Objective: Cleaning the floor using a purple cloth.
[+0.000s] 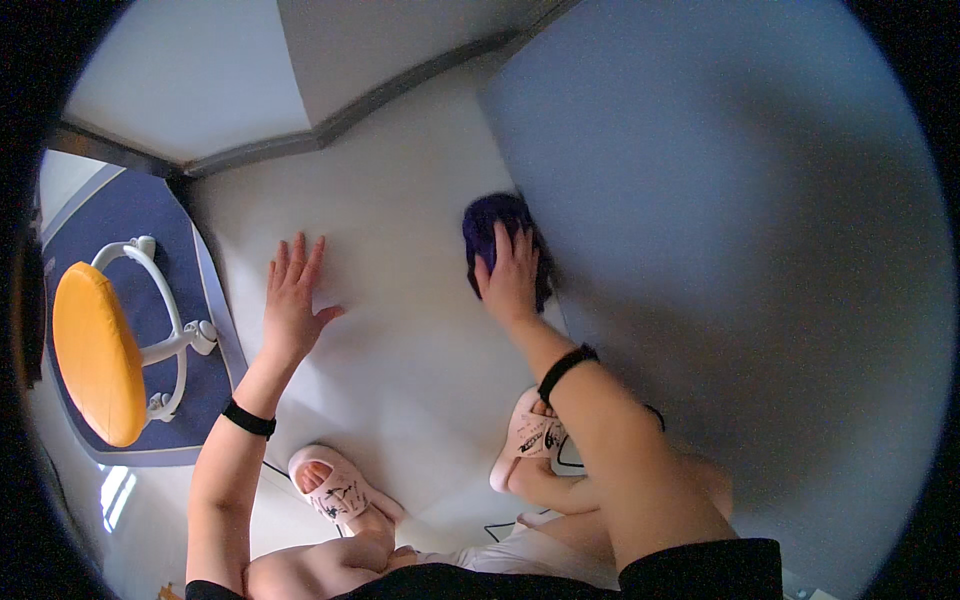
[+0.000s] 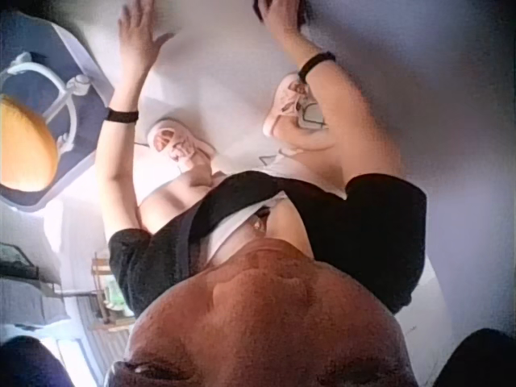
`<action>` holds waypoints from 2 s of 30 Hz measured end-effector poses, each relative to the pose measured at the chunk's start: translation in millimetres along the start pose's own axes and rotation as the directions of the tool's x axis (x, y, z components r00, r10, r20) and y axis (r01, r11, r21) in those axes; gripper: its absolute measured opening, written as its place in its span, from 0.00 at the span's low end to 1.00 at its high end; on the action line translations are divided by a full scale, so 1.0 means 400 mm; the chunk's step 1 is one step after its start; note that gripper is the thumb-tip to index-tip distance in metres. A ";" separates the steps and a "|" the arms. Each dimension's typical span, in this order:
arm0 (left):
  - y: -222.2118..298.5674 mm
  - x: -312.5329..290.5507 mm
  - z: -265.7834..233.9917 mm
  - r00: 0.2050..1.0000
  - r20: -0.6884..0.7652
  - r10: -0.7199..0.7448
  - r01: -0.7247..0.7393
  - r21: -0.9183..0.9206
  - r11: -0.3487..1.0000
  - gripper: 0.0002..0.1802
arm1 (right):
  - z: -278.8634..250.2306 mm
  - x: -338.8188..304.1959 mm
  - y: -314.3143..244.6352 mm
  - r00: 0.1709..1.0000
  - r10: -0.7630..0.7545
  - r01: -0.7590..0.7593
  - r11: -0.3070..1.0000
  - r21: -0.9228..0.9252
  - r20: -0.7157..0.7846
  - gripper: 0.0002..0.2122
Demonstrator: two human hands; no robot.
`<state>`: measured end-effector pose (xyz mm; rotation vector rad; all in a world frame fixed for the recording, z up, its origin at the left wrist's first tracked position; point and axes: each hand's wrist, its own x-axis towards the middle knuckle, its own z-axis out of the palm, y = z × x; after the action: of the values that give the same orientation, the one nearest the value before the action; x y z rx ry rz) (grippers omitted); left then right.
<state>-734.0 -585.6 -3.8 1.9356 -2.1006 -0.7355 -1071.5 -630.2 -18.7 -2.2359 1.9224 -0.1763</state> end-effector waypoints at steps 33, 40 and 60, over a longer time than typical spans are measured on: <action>-0.063 -0.007 -0.019 0.988 -0.138 -0.069 -0.009 -0.503 0.864 0.58 | 0.072 0.180 -0.406 0.837 -0.535 0.507 0.837 0.208 0.114 0.28; -0.084 -0.055 -0.065 0.981 -0.166 -0.104 -0.008 -0.567 0.824 0.50 | 0.029 -0.161 -0.250 0.603 -0.683 0.650 0.720 0.243 0.411 0.31; -0.080 -0.114 -0.020 0.974 -0.206 -0.097 0.056 -0.195 0.979 0.37 | 0.081 0.203 -0.323 0.965 -0.262 0.259 0.963 0.072 0.032 0.29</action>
<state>-696.3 -543.9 -3.6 1.9085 -1.7727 -0.6777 -927.4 -689.7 -24.5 -2.4193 1.5715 -0.2253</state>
